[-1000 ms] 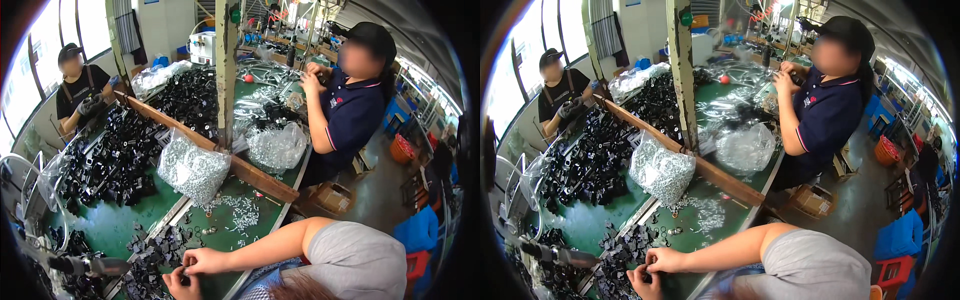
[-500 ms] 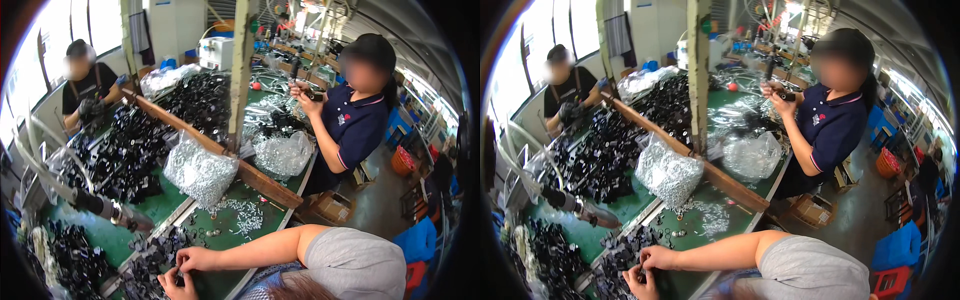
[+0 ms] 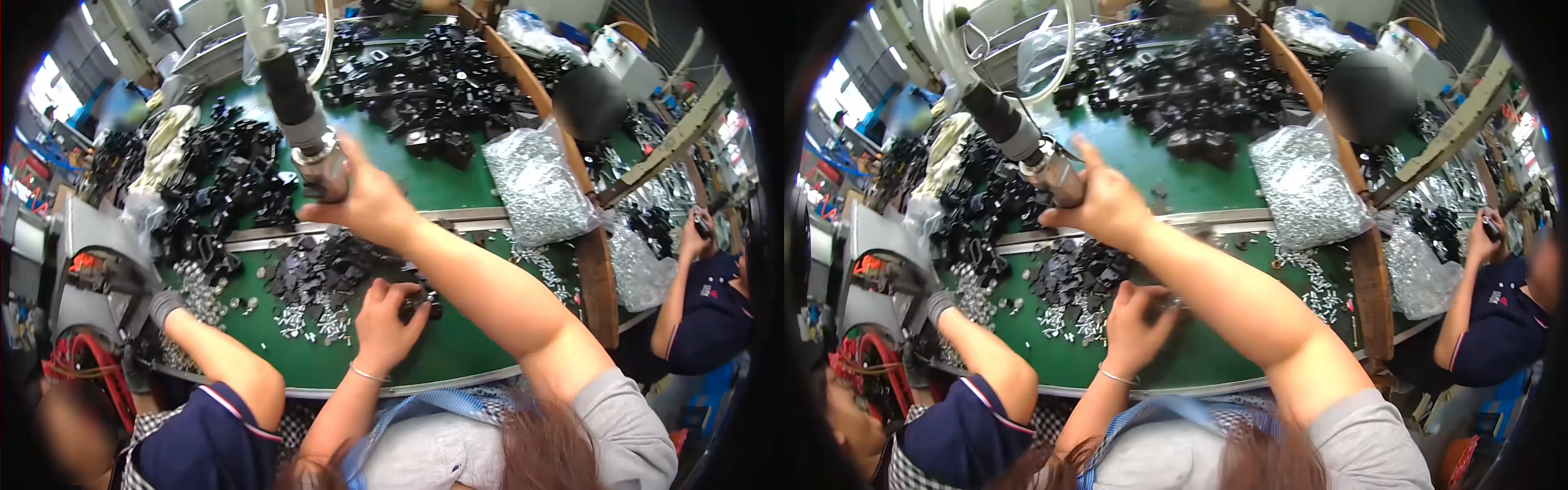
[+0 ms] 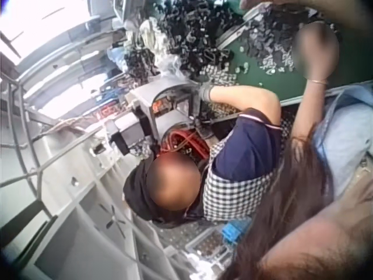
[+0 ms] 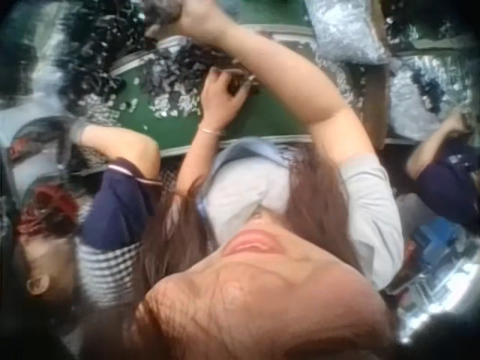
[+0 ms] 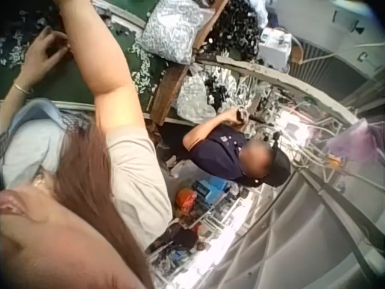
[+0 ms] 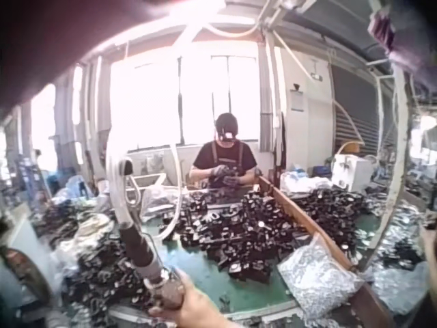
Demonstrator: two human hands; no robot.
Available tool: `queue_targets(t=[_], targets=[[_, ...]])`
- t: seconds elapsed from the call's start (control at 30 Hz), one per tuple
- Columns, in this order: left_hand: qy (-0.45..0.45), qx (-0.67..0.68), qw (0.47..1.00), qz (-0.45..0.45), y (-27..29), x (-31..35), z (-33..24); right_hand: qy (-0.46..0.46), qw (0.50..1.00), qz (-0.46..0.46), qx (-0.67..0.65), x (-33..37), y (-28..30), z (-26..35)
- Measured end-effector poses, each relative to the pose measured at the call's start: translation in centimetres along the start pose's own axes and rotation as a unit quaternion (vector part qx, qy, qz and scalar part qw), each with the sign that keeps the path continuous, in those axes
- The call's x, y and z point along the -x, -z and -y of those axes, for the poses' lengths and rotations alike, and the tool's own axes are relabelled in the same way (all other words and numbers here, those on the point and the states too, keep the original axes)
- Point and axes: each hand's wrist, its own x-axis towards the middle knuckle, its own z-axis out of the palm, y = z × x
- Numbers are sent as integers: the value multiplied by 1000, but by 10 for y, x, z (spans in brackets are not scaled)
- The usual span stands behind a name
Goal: Assembling small mechanical components using a pneumatic screwdriver at a factory workbench.
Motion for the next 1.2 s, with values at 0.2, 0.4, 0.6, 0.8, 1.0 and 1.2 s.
queue_targets(t=[0.2,0.4,0.6,0.8,1.0,1.2], targets=[[-18,-21,1000,-15,-2,-7,1,19,998,-33,-54,6,-27,-5],[-22,13,1000,-3,7,-9,6,-67,977,-26,-203,54,68,13],[-22,9,1000,5,2,-9,5,-85,953,-35,-290,90,85,23],[-34,6,999,-11,1,-6,3,-125,952,10,-278,98,85,24],[-38,2,999,-12,2,-8,4,-111,951,-23,-289,97,79,24],[-50,3,999,-18,-1,-8,5,-148,935,83,-310,85,87,20]])
